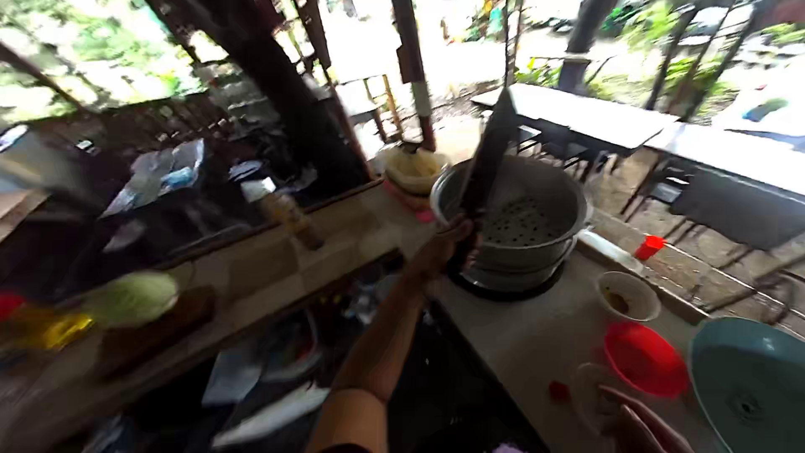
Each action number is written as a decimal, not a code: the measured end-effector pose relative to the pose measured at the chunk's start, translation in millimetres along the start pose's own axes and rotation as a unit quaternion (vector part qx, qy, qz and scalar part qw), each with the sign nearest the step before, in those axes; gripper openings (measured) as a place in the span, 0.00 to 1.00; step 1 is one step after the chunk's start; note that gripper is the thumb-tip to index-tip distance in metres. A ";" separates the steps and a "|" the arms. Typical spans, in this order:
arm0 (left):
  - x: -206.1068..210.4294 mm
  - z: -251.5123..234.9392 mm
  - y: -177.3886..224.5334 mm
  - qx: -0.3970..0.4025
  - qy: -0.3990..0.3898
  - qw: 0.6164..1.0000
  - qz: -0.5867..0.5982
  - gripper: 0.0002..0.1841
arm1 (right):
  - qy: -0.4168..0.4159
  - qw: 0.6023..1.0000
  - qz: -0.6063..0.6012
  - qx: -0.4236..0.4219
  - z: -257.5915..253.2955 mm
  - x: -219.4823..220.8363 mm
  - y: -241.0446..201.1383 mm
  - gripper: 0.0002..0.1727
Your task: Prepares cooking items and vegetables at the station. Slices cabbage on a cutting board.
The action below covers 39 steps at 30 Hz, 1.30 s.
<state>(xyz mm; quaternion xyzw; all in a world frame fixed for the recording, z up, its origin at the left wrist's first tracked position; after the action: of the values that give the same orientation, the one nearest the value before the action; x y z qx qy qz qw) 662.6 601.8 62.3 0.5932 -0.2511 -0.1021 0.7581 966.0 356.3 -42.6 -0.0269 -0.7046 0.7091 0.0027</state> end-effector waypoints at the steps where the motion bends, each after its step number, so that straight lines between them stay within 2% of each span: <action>1: 8.4 7.7 -22.8 0.021 -0.052 0.997 0.057 0.20 | -0.031 0.999 0.023 -0.031 -14.8 17.8 -10.0 0.19; 3: 30.3 27.6 -60.4 0.062 -0.104 0.987 0.106 0.22 | -0.070 0.990 0.053 -0.109 -43.9 54.4 -22.5 0.21; 6: 52.0 70.0 -105.1 0.090 -0.082 0.987 0.108 0.31 | -0.113 0.970 0.069 -0.205 -79.2 110.3 -27.1 0.33; 7: 53.2 84.1 -114.4 0.086 -0.076 0.988 0.101 0.31 | -0.131 0.968 0.052 -0.206 -88.4 129.9 -30.9 0.38; 9: 48.1 111.0 -130.0 0.069 -0.064 0.992 0.089 0.27 | -0.179 0.968 0.017 -0.173 -97.2 166.6 -40.7 0.39; 10: 42.8 123.6 -135.4 0.060 -0.053 0.993 0.084 0.25 | -0.200 0.968 -0.007 -0.151 -98.9 183.7 -43.4 0.34; 12: 26.3 145.5 -143.9 0.044 -0.020 0.996 0.079 0.27 | -0.218 0.970 -0.053 -0.096 -99.4 219.4 -46.4 0.17; 14: -1.9 167.4 -146.1 0.027 0.041 0.999 0.016 0.29 | -0.222 0.972 -0.056 -0.054 -99.8 256.6 -43.0 0.12; 16: -40.5 191.8 -142.3 -0.025 0.111 0.985 -0.127 0.27 | -0.239 0.970 -0.050 -0.020 -103.9 294.3 -34.2 0.13; 18: -88.3 220.3 -141.5 -0.090 0.123 0.953 -0.263 0.24 | -0.272 0.962 -0.034 0.005 -111.8 336.8 -25.5 0.15; 20: -148.1 262.4 -146.4 -0.117 0.154 0.918 -0.346 0.20 | -0.304 0.952 0.032 -0.025 -121.5 383.4 -19.3 0.18; 21: -180.9 288.8 -146.5 -0.133 0.189 0.901 -0.366 0.20 | -0.311 0.945 0.085 -0.059 -127.1 407.7 -16.9 0.19; 23: -243.6 347.6 -132.7 -0.220 0.280 0.863 -0.358 0.22 | -0.319 0.925 0.177 -0.101 -138.9 459.1 -11.0 0.22; 25: -301.9 401.2 -114.5 -0.276 0.379 0.821 -0.325 0.25 | -0.344 0.904 0.237 -0.091 -151.1 510.0 -0.6 0.25; 28: -394.8 457.3 -99.7 -0.248 0.496 0.791 -0.257 0.31 | -0.373 0.887 0.264 -0.062 -170.7 589.5 13.2 0.30; 30: -452.6 474.0 -92.4 -0.203 0.567 0.770 -0.212 0.39 | -0.388 0.879 0.271 -0.053 -184.3 645.5 3.3 0.32; 32: -502.3 480.2 -83.9 -0.162 0.611 0.749 -0.200 0.50 | -0.412 0.867 0.279 -0.040 -197.3 702.2 -14.9 0.29; 35: -575.3 476.6 -62.6 -0.125 0.639 0.714 -0.258 0.63 | -0.431 0.847 0.307 -0.045 -227.4 784.7 -30.2 0.26; 36: -596.7 473.1 -54.9 -0.114 0.637 0.713 -0.268 0.67 | -0.434 0.839 0.322 -0.056 -238.3 810.3 -29.0 0.26; 38: -626.9 465.9 -49.4 -0.124 0.611 0.736 -0.263 0.72 | -0.437 0.825 0.349 -0.081 -254.1 852.6 -21.9 0.26; 39: -633.0 462.7 -47.0 -0.131 0.593 0.755 -0.247 0.70 | -0.444 0.815 0.359 -0.093 -259.1 870.6 -20.5 0.25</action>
<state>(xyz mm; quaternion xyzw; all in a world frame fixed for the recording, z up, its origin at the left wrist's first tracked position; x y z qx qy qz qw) -102.9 483.1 -67.9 0.4712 0.4196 0.0544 0.7740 106.9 651.6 -53.4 0.0398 -0.6322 0.5255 -0.5680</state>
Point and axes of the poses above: each hand's wrist, its own z-axis away from the middle knuckle, its own x-axis out of the palm, y = z × x, the point moved 3 cm from there along -z, towards the middle knuckle, and after that the axes turned 9 degrees about -x, right-handed, at the moved point
